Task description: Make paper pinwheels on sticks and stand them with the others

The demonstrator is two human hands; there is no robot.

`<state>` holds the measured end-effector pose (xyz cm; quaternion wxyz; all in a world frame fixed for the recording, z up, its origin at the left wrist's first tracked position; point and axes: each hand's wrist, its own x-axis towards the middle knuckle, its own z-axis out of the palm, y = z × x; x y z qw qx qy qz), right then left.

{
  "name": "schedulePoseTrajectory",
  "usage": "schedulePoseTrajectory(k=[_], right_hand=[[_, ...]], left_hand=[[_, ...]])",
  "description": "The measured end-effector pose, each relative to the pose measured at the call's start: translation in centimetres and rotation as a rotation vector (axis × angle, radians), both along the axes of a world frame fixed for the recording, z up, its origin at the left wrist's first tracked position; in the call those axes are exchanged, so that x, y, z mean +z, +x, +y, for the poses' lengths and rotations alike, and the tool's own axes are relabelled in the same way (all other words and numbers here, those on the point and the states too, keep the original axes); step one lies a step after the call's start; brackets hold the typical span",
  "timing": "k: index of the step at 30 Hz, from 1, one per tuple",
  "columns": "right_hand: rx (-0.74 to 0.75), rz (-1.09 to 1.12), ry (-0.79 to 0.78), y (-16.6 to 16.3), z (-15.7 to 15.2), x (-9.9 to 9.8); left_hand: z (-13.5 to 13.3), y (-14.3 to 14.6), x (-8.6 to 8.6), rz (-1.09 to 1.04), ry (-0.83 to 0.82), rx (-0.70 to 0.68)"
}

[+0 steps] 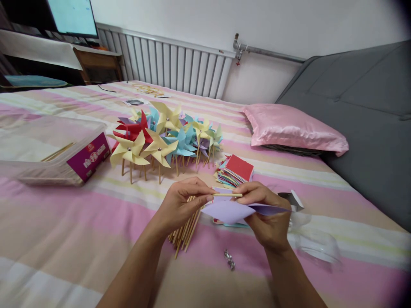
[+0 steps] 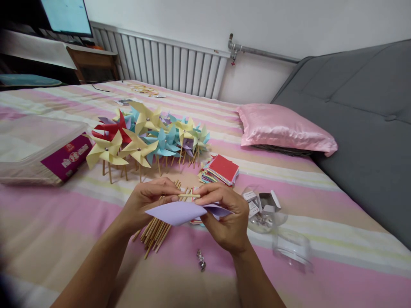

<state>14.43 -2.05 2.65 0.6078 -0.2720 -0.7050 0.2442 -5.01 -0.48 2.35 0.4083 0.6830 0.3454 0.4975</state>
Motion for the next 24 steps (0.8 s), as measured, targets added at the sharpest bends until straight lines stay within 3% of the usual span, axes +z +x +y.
schedulePoseTrajectory(k=[24], right_hand=[[-0.064, -0.049, 0.055, 0.08, -0.16, 0.27]], left_hand=[[-0.2, 0.05, 0.31, -0.017, 0.052, 0.016]])
